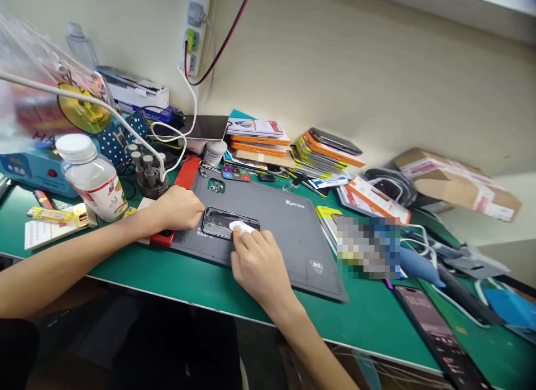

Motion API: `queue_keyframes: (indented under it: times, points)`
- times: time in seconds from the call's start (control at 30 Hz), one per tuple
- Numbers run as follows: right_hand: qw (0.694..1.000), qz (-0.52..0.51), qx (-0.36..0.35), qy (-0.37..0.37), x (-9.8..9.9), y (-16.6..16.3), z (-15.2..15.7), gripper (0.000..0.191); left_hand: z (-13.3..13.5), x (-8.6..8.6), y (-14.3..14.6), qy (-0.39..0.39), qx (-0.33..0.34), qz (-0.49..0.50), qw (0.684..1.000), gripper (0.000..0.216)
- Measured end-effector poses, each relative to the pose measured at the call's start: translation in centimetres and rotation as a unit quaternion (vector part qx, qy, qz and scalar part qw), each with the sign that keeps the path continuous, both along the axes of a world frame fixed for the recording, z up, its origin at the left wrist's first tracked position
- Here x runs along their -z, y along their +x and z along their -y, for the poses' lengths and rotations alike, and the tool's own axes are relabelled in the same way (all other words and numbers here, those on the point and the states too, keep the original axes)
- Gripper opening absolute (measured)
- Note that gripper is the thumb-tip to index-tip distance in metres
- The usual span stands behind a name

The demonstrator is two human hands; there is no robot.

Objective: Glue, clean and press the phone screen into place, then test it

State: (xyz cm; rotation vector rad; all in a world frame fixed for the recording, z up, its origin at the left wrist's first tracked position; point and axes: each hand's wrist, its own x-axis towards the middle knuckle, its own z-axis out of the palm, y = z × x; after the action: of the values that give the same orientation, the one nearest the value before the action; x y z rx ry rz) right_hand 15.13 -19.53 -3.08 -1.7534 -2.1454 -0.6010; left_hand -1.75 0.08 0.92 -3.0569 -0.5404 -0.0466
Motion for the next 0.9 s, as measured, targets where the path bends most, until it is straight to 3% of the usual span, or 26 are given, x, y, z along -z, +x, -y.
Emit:
queue_keyframes:
  times: [0.17, 0.47, 0.73, 0.9]
  points:
    - [0.999, -0.02, -0.028, -0.004, -0.6, -1.5, -2.6, 0.032, -0.3, -0.6, -0.1, 0.026, 0.013, 0.012, 1.0, 0.027]
    - [0.989, -0.142, -0.026, -0.042, 0.5, 6.2, 3.6, 0.042, 0.3, 0.0, 0.3, -0.017, -0.008, -0.002, 1.0, 0.025]
    - [0.985, -0.129, -0.096, -0.055, -0.2, 2.6, -0.2, 0.045, 0.2, 0.0, 0.1, -0.013, 0.011, 0.004, 1.0, 0.025]
    - [0.979, -0.145, -0.116, -0.079, 0.3, 6.5, 0.9, 0.047, 0.6, -0.1, 0.0, -0.011, 0.02, 0.0, 1.0, 0.02]
